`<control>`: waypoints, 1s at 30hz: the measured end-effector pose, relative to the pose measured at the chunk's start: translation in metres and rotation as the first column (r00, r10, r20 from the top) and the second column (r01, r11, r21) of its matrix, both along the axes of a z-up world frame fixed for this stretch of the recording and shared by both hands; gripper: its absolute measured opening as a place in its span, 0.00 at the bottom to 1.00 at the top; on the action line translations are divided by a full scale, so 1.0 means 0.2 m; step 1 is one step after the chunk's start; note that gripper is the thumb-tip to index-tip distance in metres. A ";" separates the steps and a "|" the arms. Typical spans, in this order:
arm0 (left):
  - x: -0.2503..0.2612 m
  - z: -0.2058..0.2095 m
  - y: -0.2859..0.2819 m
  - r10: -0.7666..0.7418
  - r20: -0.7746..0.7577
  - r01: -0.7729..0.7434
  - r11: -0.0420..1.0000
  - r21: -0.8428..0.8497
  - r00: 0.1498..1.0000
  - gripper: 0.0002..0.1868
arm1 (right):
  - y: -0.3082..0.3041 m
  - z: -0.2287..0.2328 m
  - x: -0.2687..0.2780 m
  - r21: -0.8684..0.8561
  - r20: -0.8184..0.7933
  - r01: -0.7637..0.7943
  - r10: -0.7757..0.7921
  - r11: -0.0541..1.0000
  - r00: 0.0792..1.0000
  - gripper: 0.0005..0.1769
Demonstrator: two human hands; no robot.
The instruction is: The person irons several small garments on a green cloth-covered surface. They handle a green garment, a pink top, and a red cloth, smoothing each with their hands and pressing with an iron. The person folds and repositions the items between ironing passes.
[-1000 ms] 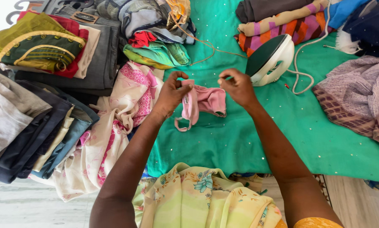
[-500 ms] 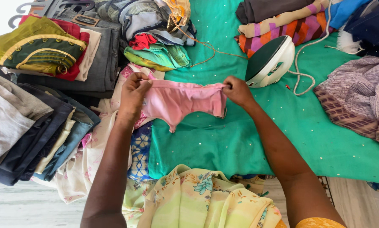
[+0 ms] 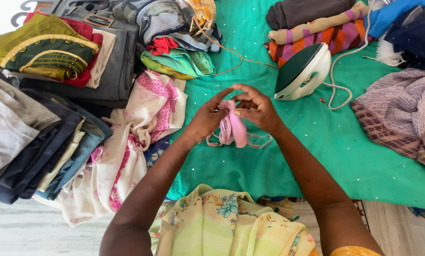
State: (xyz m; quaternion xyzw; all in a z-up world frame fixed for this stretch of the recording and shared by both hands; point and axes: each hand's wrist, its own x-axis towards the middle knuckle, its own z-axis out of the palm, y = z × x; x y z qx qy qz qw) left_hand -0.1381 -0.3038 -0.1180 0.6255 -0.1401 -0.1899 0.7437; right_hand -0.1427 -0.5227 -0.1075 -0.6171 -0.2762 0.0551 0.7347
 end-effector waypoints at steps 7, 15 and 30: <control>0.15 -0.04 -0.10 0.125 0.013 -0.120 0.972 -0.200 0.992 0.15 | -0.06 -0.02 0.02 0.097 0.229 0.227 -0.243 0.969 0.943 0.31; 0.09 -0.12 0.02 0.201 -0.151 -0.251 0.804 -0.540 0.968 0.12 | -0.52 -0.07 0.23 0.172 0.801 0.978 -0.595 0.120 -0.068 0.38; -0.08 -0.66 0.15 0.317 -0.019 -0.283 0.872 0.400 0.948 0.19 | -1.08 -0.69 0.53 -0.193 0.124 0.758 -0.750 0.623 0.649 0.17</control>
